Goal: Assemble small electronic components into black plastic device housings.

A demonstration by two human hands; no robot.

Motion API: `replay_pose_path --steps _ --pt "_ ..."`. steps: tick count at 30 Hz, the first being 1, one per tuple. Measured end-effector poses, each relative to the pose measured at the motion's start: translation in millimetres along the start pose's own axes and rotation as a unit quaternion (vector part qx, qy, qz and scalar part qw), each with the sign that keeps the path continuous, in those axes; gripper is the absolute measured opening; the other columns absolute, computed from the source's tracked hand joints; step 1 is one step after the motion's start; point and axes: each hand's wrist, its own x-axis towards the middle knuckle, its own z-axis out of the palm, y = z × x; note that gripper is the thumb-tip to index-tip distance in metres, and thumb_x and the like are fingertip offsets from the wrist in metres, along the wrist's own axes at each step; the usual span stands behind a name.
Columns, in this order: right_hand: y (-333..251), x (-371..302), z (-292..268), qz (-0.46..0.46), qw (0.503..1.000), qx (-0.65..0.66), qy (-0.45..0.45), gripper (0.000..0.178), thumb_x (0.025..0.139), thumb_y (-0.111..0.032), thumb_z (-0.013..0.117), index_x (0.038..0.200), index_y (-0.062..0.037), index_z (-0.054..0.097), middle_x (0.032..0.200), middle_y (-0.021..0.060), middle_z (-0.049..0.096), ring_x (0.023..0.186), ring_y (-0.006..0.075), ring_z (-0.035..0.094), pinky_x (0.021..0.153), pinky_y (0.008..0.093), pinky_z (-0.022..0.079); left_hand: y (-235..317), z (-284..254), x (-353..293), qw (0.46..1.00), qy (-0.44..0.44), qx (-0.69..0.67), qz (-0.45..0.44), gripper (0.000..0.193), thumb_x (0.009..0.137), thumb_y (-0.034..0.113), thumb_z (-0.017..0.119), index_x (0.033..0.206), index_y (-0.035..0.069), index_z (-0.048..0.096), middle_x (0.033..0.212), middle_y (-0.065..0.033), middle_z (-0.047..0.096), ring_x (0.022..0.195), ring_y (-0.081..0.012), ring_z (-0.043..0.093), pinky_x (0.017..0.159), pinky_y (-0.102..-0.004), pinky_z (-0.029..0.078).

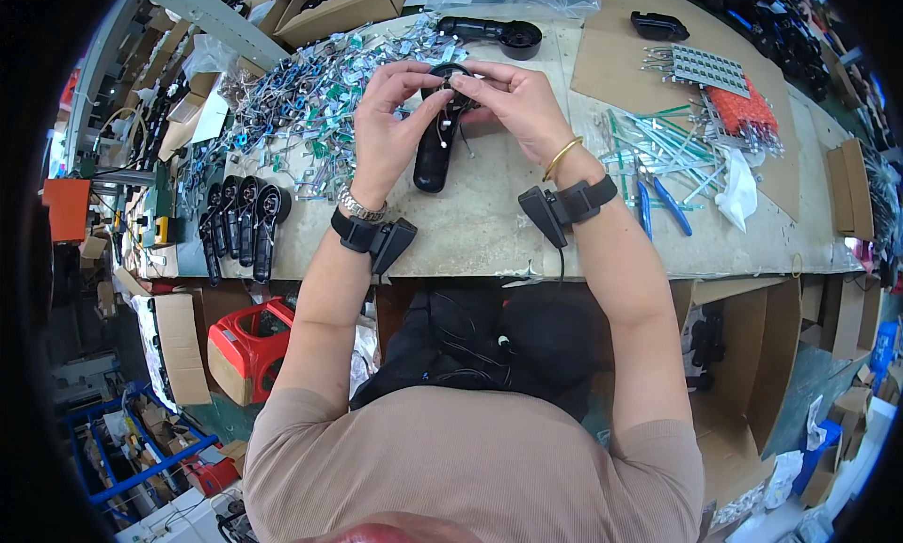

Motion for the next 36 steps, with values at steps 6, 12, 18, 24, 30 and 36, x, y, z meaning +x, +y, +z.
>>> replay_pose_path --steps 6,12,18,24,30,36 --pt "-1.0 0.7 1.7 0.006 1.000 -0.002 -0.001 0.042 0.095 -0.017 0.072 0.132 0.0004 0.062 0.114 0.0073 0.070 0.097 0.0115 0.067 0.079 0.0274 0.059 0.5 -2.2 0.9 1.000 -0.005 -0.016 -0.002 0.019 0.084 0.008 0.079 0.101 0.003 0.074 0.116 -0.0077 0.064 0.106 -0.0165 0.064 0.089 -0.0299 0.056" --pt "-2.3 0.2 1.7 -0.010 1.000 0.004 -0.002 0.044 0.093 -0.015 0.073 0.132 0.0010 0.062 0.111 0.0073 0.071 0.094 0.0111 0.067 0.078 0.0260 0.058 12.6 -4.8 2.9 0.976 -0.008 -0.181 -0.121 0.014 0.086 0.009 0.077 0.099 0.003 0.074 0.117 -0.0083 0.064 0.109 -0.0161 0.062 0.088 -0.0289 0.055" --pt "-2.2 0.7 2.2 -0.012 1.000 -0.006 -0.006 0.043 0.092 -0.015 0.074 0.130 0.0009 0.063 0.108 0.0070 0.071 0.092 0.0106 0.067 0.078 0.0251 0.058 -12.1 -4.9 1.3 0.990 -0.022 -0.114 -0.074 0.015 0.087 0.011 0.077 0.101 0.005 0.076 0.118 -0.0089 0.064 0.109 -0.0167 0.061 0.085 -0.0284 0.055" --pt "-5.1 -1.0 2.7 -0.009 1.000 -0.004 0.001 0.043 0.092 -0.015 0.074 0.130 0.0007 0.063 0.109 0.0070 0.071 0.093 0.0106 0.068 0.077 0.0247 0.057 7.9 -4.7 1.8 0.990 -0.026 -0.105 -0.089 0.021 0.088 0.012 0.077 0.108 0.009 0.077 0.119 -0.0071 0.064 0.112 -0.0169 0.060 0.086 -0.0275 0.054" --pt "-5.7 -1.8 3.6 0.001 1.000 -0.002 0.005 0.043 0.093 -0.016 0.074 0.130 0.0011 0.063 0.112 0.0071 0.071 0.095 0.0108 0.068 0.077 0.0247 0.057 6.0 -7.9 1.0 0.990 -0.040 -0.111 -0.081 0.022 0.088 0.012 0.077 0.109 0.011 0.078 0.120 -0.0066 0.064 0.112 -0.0160 0.059 0.080 -0.0267 0.058" --pt "-1.1 -1.2 0.4 0.004 1.000 -0.007 0.006 0.043 0.093 -0.016 0.074 0.130 0.0022 0.063 0.113 0.0074 0.071 0.096 0.0113 0.068 0.077 0.0250 0.057 10.7 -4.3 -0.1 0.993 -0.024 -0.065 -0.093 0.021 0.087 0.013 0.078 0.107 0.012 0.078 0.120 -0.0066 0.063 0.112 -0.0148 0.060 0.073 -0.0254 0.059"
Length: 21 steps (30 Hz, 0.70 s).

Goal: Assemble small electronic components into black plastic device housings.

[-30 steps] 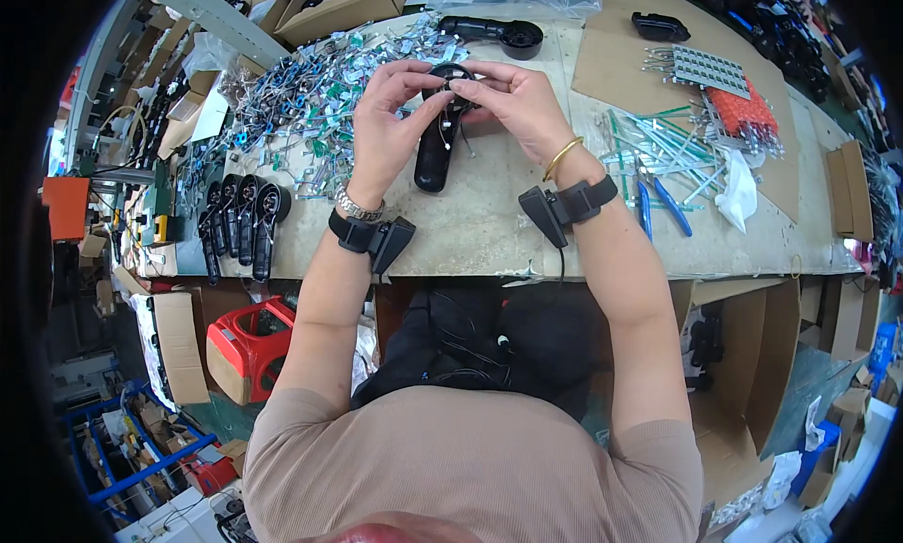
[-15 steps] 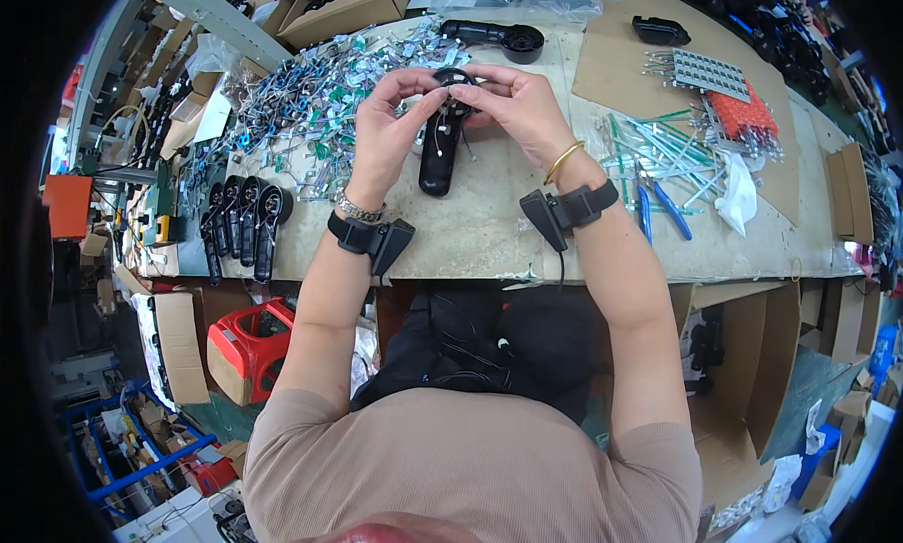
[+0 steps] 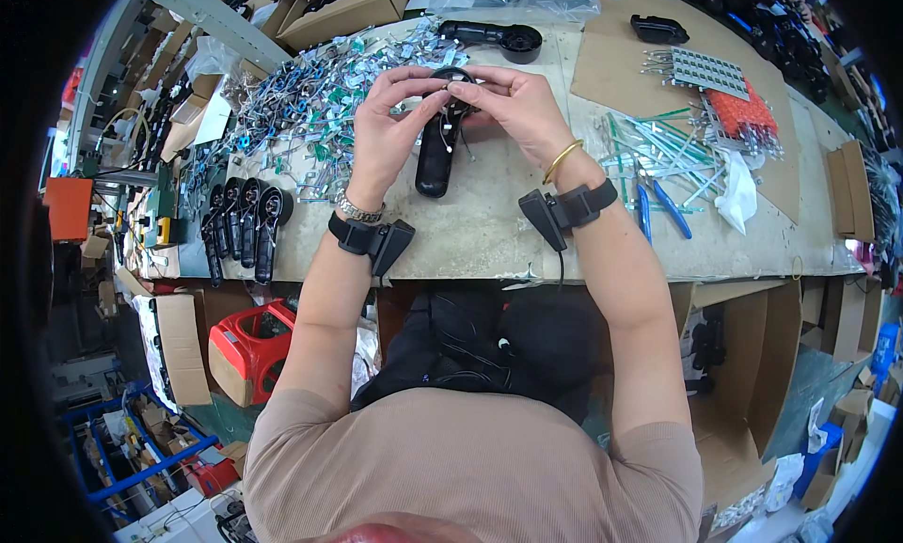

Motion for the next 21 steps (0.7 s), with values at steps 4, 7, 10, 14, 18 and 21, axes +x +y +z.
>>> replay_pose_path --steps 4,7,10,14,18,21 --pt "0.4 3.7 -1.5 -0.008 1.000 -0.002 -0.002 0.044 0.092 -0.016 0.074 0.130 0.0027 0.062 0.111 0.0082 0.071 0.094 0.0117 0.068 0.077 0.0251 0.057 -9.4 -0.5 3.6 0.999 0.001 0.022 0.035 0.022 0.084 0.014 0.080 0.107 0.013 0.078 0.117 -0.0081 0.063 0.108 -0.0171 0.061 0.074 -0.0287 0.059" --pt "-0.3 3.8 -3.6 0.001 1.000 -0.011 0.001 0.044 0.092 -0.015 0.074 0.130 0.0034 0.062 0.110 0.0082 0.071 0.091 0.0114 0.068 0.075 0.0247 0.057 -6.7 1.5 3.6 0.999 0.001 0.023 0.034 0.020 0.084 0.014 0.080 0.103 0.010 0.078 0.116 -0.0089 0.064 0.105 -0.0179 0.062 0.078 -0.0295 0.057" --pt "-6.5 6.2 -1.3 0.001 1.000 -0.017 0.003 0.043 0.092 -0.014 0.074 0.129 0.0040 0.062 0.109 0.0078 0.071 0.090 0.0111 0.068 0.074 0.0242 0.056 -9.3 -0.8 9.3 0.999 0.002 0.003 0.036 0.019 0.084 0.013 0.080 0.102 0.007 0.077 0.115 -0.0090 0.064 0.102 -0.0181 0.063 0.081 -0.0298 0.056" --pt "-0.9 8.3 4.9 -0.024 0.999 -0.034 -0.007 0.043 0.091 -0.013 0.075 0.128 0.0045 0.063 0.108 0.0085 0.072 0.091 0.0123 0.068 0.071 0.0238 0.056 -16.6 -1.7 4.7 0.994 0.037 -0.102 -0.021 0.028 0.087 0.014 0.078 0.111 0.002 0.070 0.110 -0.0066 0.066 0.100 -0.0147 0.063 0.080 -0.0275 0.054" --pt "-2.4 -1.5 1.3 -0.011 1.000 -0.026 -0.006 0.038 0.092 -0.011 0.073 0.127 0.0020 0.064 0.107 0.0073 0.072 0.089 0.0112 0.068 0.070 0.0231 0.055 -2.5 -4.3 -0.1 0.956 -0.030 -0.207 -0.207 0.041 0.092 0.019 0.075 0.126 0.003 0.060 0.105 -0.0029 0.067 0.093 -0.0096 0.065 0.073 -0.0231 0.052" --pt "-7.3 -6.7 4.7 0.022 1.000 -0.004 0.002 0.036 0.093 -0.008 0.070 0.127 0.0011 0.064 0.107 0.0050 0.071 0.088 0.0077 0.066 0.067 0.0198 0.053 -4.7 -8.9 -3.1 0.895 -0.104 -0.332 -0.280 0.038 0.092 0.019 0.075 0.124 0.004 0.062 0.103 -0.0018 0.067 0.084 -0.0075 0.065 0.071 -0.0216 0.052"
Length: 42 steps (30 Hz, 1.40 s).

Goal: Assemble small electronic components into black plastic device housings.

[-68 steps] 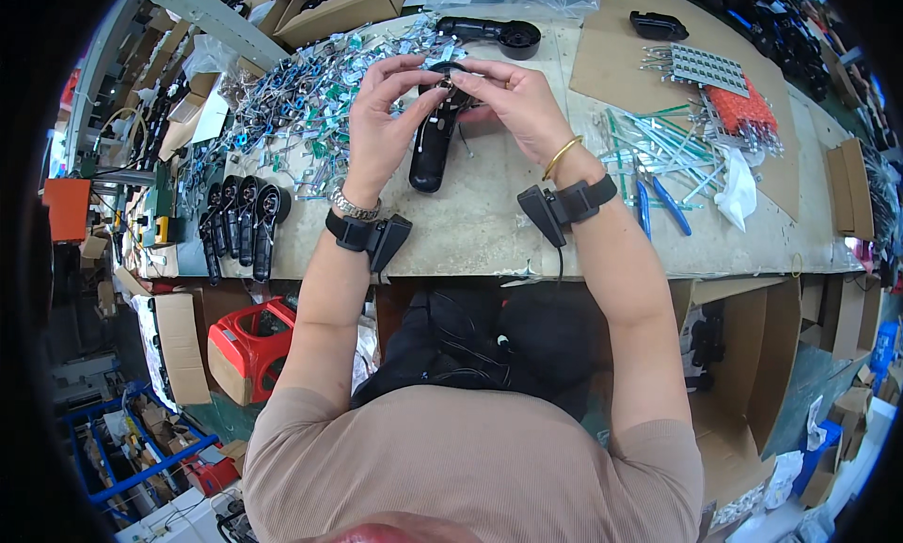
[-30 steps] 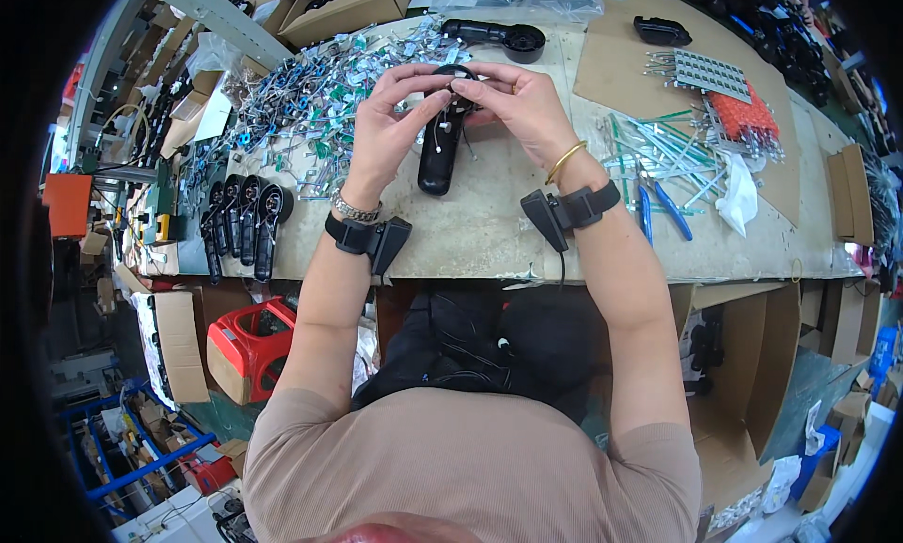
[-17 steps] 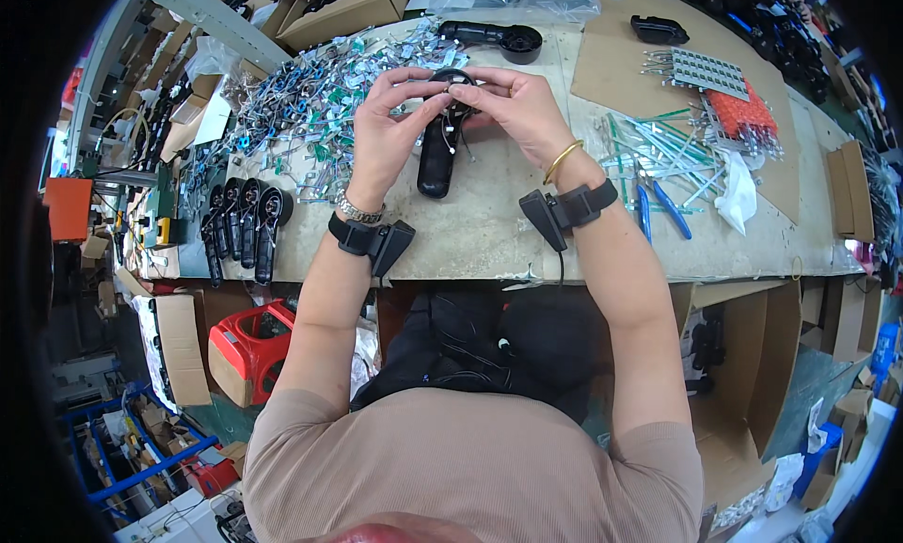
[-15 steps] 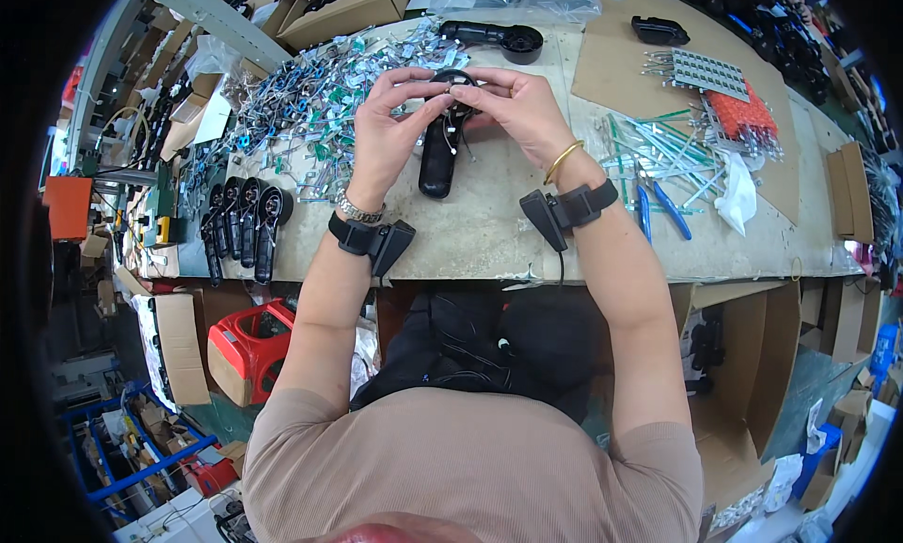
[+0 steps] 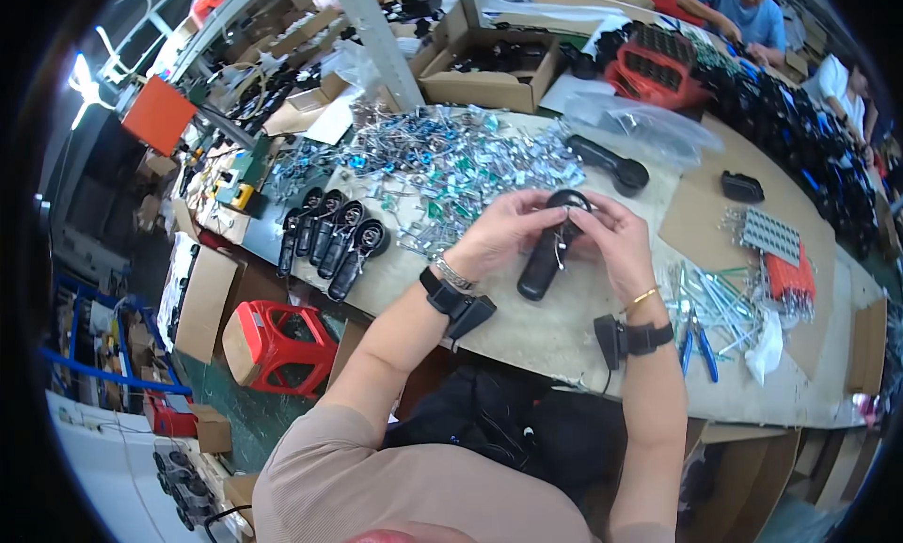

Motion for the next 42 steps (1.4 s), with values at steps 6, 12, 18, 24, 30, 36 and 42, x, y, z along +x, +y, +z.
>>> replay_pose_path --steps 6,12,18,24,30,36,42 --pt "-1.3 5.3 1.2 -0.033 0.999 -0.001 -0.010 0.038 0.090 -0.009 0.075 0.126 -0.0014 0.065 0.105 0.0056 0.072 0.083 0.0080 0.067 0.066 0.0206 0.053 7.5 1.6 -2.2 0.999 -0.004 -0.038 0.008 0.039 0.091 0.018 0.076 0.124 0.002 0.061 0.103 -0.0026 0.068 0.082 -0.0064 0.064 0.069 -0.0209 0.052" --pt "-4.0 8.4 5.4 -0.028 0.999 -0.006 -0.021 0.038 0.090 -0.008 0.075 0.126 -0.0014 0.065 0.104 0.0051 0.072 0.085 0.0082 0.067 0.067 0.0209 0.054 2.2 -2.0 1.0 0.997 0.012 -0.064 0.041 0.038 0.088 0.015 0.078 0.121 0.003 0.062 0.098 -0.0025 0.068 0.083 -0.0094 0.066 0.068 -0.0230 0.052" --pt "-6.9 5.4 3.8 -0.029 0.999 -0.018 -0.012 0.036 0.090 -0.005 0.073 0.125 0.0000 0.065 0.107 0.0052 0.072 0.087 0.0077 0.067 0.067 0.0190 0.052 -1.1 -3.6 2.7 0.998 -0.005 -0.048 0.026 0.033 0.091 0.016 0.076 0.118 0.007 0.060 0.105 -0.0010 0.067 0.090 -0.0080 0.065 0.073 -0.0229 0.052" --pt "-6.5 2.3 2.6 -0.025 0.999 -0.040 0.002 0.038 0.090 -0.006 0.075 0.126 0.0009 0.065 0.107 0.0066 0.072 0.089 0.0091 0.067 0.072 0.0208 0.054 2.3 -1.6 -2.5 0.998 -0.008 -0.052 0.019 0.033 0.090 0.017 0.076 0.117 0.008 0.061 0.105 -0.0002 0.067 0.090 -0.0076 0.065 0.075 -0.0244 0.052" --pt "-5.6 4.9 -0.6 -0.031 0.999 -0.026 -0.014 0.040 0.089 -0.006 0.076 0.127 0.0015 0.065 0.109 0.0073 0.072 0.089 0.0093 0.068 0.074 0.0210 0.054 0.5 -1.1 1.4 0.999 -0.001 -0.031 0.018 0.033 0.090 0.018 0.077 0.117 0.008 0.061 0.101 0.0009 0.068 0.086 -0.0063 0.064 0.072 -0.0226 0.050" --pt "-3.6 8.1 -4.1 -0.033 0.999 -0.034 -0.017 0.041 0.089 -0.007 0.076 0.127 0.0015 0.065 0.108 0.0070 0.073 0.088 0.0095 0.068 0.073 0.0215 0.055 3.8 0.8 -0.6 0.999 -0.003 -0.041 0.035 0.036 0.086 0.018 0.081 0.114 0.004 0.062 0.093 -0.0019 0.070 0.079 -0.0080 0.066 0.066 -0.0213 0.050" --pt "-3.6 7.6 -6.3 -0.030 0.999 -0.034 -0.021 0.040 0.089 -0.008 0.077 0.126 0.0014 0.065 0.106 0.0071 0.073 0.088 0.0093 0.068 0.071 0.0215 0.055 3.5 4.5 -2.2 0.999 0.010 -0.020 0.031 0.034 0.088 0.016 0.078 0.115 0.005 0.062 0.094 0.0004 0.069 0.077 -0.0048 0.062 0.062 -0.0188 0.044"
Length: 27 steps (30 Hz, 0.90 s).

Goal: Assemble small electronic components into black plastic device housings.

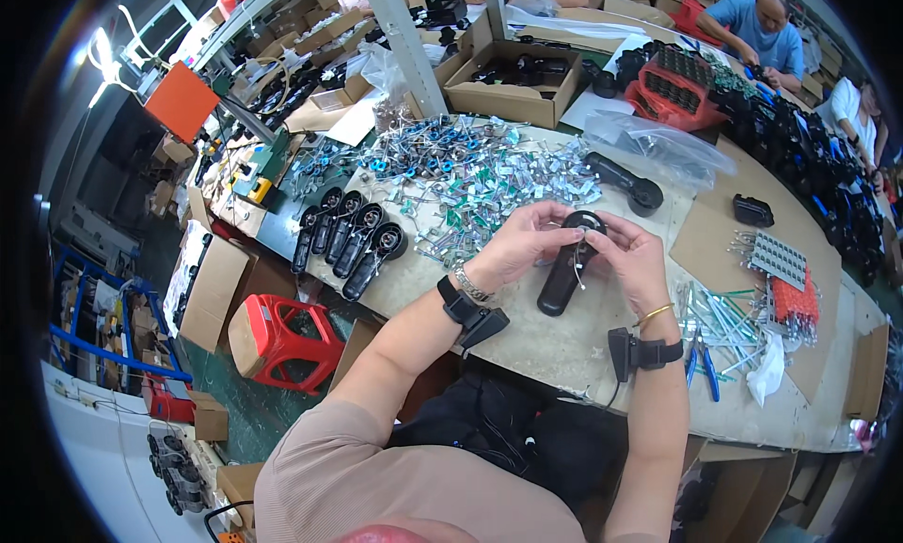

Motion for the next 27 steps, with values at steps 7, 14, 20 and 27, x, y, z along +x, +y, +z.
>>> replay_pose_path --steps 7,14,20,27 --pt "6.2 -2.5 5.3 0.016 1.000 -0.022 0.010 0.038 0.091 -0.007 0.073 0.127 0.0006 0.065 0.109 0.0062 0.072 0.090 0.0085 0.067 0.069 0.0206 0.054 -4.0 -4.3 -3.4 1.000 0.004 0.009 0.024 0.032 0.089 0.015 0.077 0.116 0.004 0.063 0.093 0.0013 0.068 0.075 -0.0039 0.061 0.061 -0.0179 0.043" --pt "6.2 6.6 -0.9 -0.031 0.996 -0.089 0.007 0.037 0.092 -0.012 0.074 0.125 0.0041 0.065 0.106 0.0088 0.072 0.086 0.0107 0.067 0.075 0.0236 0.054 5.0 2.4 3.2 0.999 0.022 0.031 0.003 0.027 0.090 0.018 0.075 0.112 0.005 0.067 0.093 0.0012 0.067 0.075 -0.0051 0.059 0.062 -0.0196 0.042" --pt "2.8 4.6 -8.7 0.023 0.999 0.022 -0.013 0.039 0.090 -0.016 0.077 0.123 0.0007 0.067 0.097 0.0090 0.074 0.074 0.0117 0.069 0.066 0.0259 0.057 -4.4 6.4 14.9 1.000 0.005 0.018 -0.002 0.022 0.096 0.012 0.067 0.116 0.004 0.065 0.103 -0.0020 0.068 0.091 -0.0105 0.064 0.072 -0.0233 0.048" --pt "11.5 7.7 -13.5 -0.041 0.998 0.042 -0.008 0.050 0.082 -0.023 0.084 0.117 0.0078 0.065 0.088 0.0114 0.073 0.070 0.0143 0.069 0.059 0.0266 0.056 -12.6 4.1 16.0 0.998 -0.020 -0.052 -0.019 0.021 0.098 0.008 0.063 0.118 0.002 0.062 0.112 -0.0057 0.069 0.099 -0.0134 0.065 0.084 -0.0278 0.052"
